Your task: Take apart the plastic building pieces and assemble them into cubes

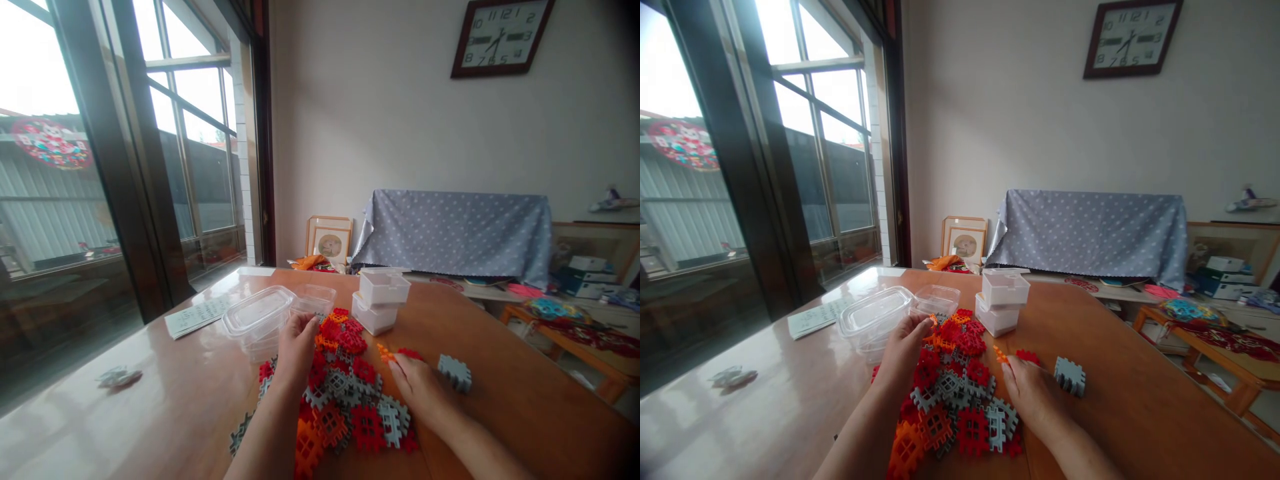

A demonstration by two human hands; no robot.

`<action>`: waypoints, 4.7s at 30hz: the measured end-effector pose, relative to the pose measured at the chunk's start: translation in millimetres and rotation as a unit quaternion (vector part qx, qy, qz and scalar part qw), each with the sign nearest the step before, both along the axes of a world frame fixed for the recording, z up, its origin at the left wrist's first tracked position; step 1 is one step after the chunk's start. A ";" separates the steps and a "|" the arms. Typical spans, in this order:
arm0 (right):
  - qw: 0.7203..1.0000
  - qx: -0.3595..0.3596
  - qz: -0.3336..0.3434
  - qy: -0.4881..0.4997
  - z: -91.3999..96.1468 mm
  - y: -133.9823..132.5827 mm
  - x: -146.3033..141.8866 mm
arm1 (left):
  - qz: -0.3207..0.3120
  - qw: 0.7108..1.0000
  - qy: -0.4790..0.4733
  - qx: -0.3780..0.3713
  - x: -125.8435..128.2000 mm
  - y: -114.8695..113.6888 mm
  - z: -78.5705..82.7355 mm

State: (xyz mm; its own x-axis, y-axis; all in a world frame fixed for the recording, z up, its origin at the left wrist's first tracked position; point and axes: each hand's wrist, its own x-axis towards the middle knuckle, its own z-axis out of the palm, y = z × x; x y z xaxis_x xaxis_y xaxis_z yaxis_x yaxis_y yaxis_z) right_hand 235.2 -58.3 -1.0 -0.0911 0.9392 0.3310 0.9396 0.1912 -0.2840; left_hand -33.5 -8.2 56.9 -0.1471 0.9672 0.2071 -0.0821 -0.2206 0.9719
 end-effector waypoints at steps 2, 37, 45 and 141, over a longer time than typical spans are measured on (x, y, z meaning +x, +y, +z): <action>0.999 0.008 -0.026 0.023 2.1 2.4 -1.4 | -0.003 1.000 -0.002 -0.002 0.3 0.1 -0.4; 0.974 -0.221 0.016 -0.042 16.5 53.3 51.0 | -0.030 0.999 0.024 -0.010 9.3 -2.9 -0.9; 0.972 -0.227 0.033 -0.057 17.9 27.3 38.0 | -0.043 0.999 0.019 -0.005 10.6 -6.4 -0.2; 0.979 0.044 0.078 0.184 22.2 -25.2 -29.3 | -0.156 0.856 0.475 0.129 13.4 0.1 -6.0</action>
State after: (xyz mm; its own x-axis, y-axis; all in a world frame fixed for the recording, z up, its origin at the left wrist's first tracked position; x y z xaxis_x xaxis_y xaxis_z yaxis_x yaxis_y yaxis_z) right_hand 205.9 -83.5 21.2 -0.0909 0.8898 0.4472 0.7340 0.3633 -0.5737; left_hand -20.1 -8.0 51.0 0.4633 0.8331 0.3021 0.6252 -0.5488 0.5549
